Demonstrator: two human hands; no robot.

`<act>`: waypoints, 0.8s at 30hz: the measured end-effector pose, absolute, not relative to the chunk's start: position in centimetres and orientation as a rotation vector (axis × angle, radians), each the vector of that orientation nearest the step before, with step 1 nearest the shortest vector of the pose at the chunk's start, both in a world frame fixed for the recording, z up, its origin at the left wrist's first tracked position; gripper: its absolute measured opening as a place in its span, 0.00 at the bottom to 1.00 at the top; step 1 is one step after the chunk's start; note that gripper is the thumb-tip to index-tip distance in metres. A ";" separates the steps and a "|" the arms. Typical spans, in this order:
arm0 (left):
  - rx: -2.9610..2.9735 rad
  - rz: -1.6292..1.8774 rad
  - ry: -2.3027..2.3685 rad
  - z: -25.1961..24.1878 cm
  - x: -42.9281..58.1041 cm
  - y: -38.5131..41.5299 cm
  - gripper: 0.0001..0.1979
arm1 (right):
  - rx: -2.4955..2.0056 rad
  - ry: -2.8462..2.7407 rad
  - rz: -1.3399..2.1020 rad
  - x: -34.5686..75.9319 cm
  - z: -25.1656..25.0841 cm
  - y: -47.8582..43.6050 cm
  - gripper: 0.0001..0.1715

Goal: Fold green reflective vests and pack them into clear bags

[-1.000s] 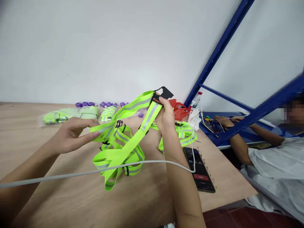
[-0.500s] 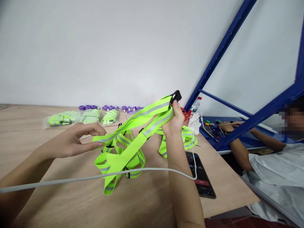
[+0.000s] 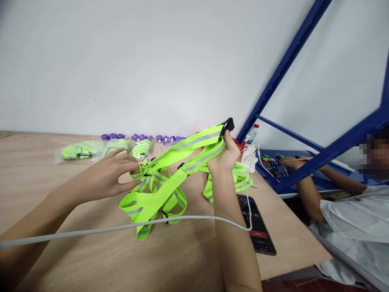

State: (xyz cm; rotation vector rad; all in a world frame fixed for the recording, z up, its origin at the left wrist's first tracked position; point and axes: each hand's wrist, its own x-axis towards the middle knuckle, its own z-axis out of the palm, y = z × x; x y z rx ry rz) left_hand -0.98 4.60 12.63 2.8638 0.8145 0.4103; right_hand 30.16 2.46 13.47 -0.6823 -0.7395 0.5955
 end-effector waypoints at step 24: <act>2.565 0.040 1.659 11.3 0.3 6.2 0.22 | -0.594 -0.848 0.752 27.9 13.8 1.5 0.12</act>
